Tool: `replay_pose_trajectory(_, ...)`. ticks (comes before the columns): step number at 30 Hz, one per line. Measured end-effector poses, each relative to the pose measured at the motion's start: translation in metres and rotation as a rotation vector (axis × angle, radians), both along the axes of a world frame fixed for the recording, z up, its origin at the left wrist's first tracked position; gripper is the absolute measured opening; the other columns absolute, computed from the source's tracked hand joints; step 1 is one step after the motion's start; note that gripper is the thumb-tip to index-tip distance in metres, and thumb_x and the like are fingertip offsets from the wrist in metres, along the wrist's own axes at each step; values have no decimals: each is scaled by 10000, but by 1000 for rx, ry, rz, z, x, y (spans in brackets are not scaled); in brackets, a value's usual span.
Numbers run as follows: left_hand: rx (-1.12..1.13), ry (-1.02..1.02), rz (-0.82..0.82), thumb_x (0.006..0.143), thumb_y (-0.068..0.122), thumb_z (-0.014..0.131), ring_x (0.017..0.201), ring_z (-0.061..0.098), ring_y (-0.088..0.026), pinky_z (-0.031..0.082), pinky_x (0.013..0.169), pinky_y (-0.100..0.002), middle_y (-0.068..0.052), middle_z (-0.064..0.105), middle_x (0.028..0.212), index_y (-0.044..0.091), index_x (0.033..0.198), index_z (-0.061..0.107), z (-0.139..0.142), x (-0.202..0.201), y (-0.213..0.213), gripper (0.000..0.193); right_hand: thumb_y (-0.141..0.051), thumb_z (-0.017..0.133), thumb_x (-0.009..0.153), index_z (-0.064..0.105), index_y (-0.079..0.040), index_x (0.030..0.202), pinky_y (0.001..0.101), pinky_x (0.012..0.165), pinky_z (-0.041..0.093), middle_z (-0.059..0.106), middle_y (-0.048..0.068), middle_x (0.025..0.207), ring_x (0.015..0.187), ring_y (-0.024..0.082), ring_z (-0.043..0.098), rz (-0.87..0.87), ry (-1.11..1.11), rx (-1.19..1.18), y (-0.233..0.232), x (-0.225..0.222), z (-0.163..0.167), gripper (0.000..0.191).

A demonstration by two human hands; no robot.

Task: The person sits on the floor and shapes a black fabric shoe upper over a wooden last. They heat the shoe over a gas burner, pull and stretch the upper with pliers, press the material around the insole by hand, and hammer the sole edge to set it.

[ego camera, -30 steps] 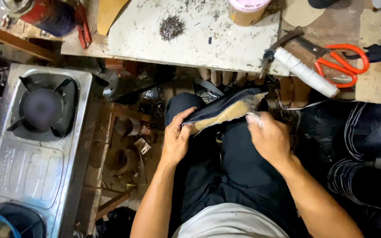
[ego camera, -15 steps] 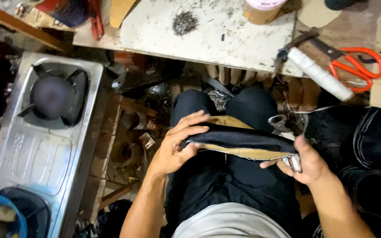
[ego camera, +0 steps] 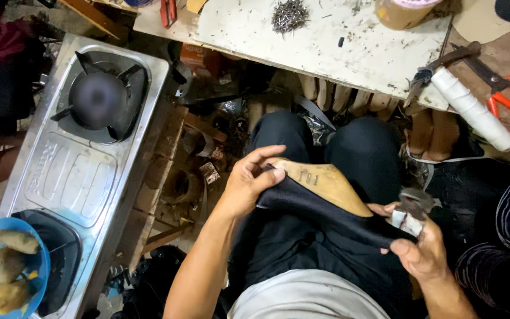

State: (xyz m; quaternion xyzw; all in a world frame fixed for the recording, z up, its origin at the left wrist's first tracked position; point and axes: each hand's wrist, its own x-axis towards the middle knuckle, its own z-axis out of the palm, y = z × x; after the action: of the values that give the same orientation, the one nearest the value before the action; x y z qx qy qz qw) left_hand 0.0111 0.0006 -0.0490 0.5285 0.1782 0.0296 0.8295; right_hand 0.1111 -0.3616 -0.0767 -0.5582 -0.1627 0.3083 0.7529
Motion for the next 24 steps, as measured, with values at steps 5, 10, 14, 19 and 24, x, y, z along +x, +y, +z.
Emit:
replay_pose_trajectory(5,-660,-348,-51,783,434,884,1381,574,-343,473,1162,-488,-238,569,1485,38,1577,340,15,-5,-18,1041,-601,628,862,584,-60,1283,355,456,534,694,262,1075,758,403,717,-105,822,159,32,-36,-4,686)
replay_pose_trajectory(10,-421,-343,-214,641,555,949,1359,521,-317,419,1152,-507,-177,540,1466,162,1566,298,14,-5,-84,1197,-554,552,1034,593,18,1187,332,452,512,712,242,869,595,272,682,246,927,386,69,-72,1,593)
replay_pose_trajectory(14,-714,-375,-12,774,472,918,1308,612,-341,469,1198,-497,-176,633,1326,91,1550,384,5,-11,-80,1016,-363,566,1037,611,44,1180,302,410,486,699,193,796,548,214,667,100,637,38,79,-61,4,435)
replay_pose_trajectory(19,-281,-138,395,754,518,839,1122,649,-312,522,982,-508,-152,638,1226,76,1433,455,3,-33,-6,897,-168,543,977,585,42,1168,304,390,449,721,208,853,580,230,693,-8,360,-415,73,-36,7,286)
replay_pose_trajectory(24,636,249,768,979,521,670,915,565,-188,462,799,-369,-75,628,1048,-29,1230,632,31,-81,120,605,-133,542,989,565,34,1216,310,417,448,693,221,875,620,241,682,-57,374,-422,64,-33,2,283)
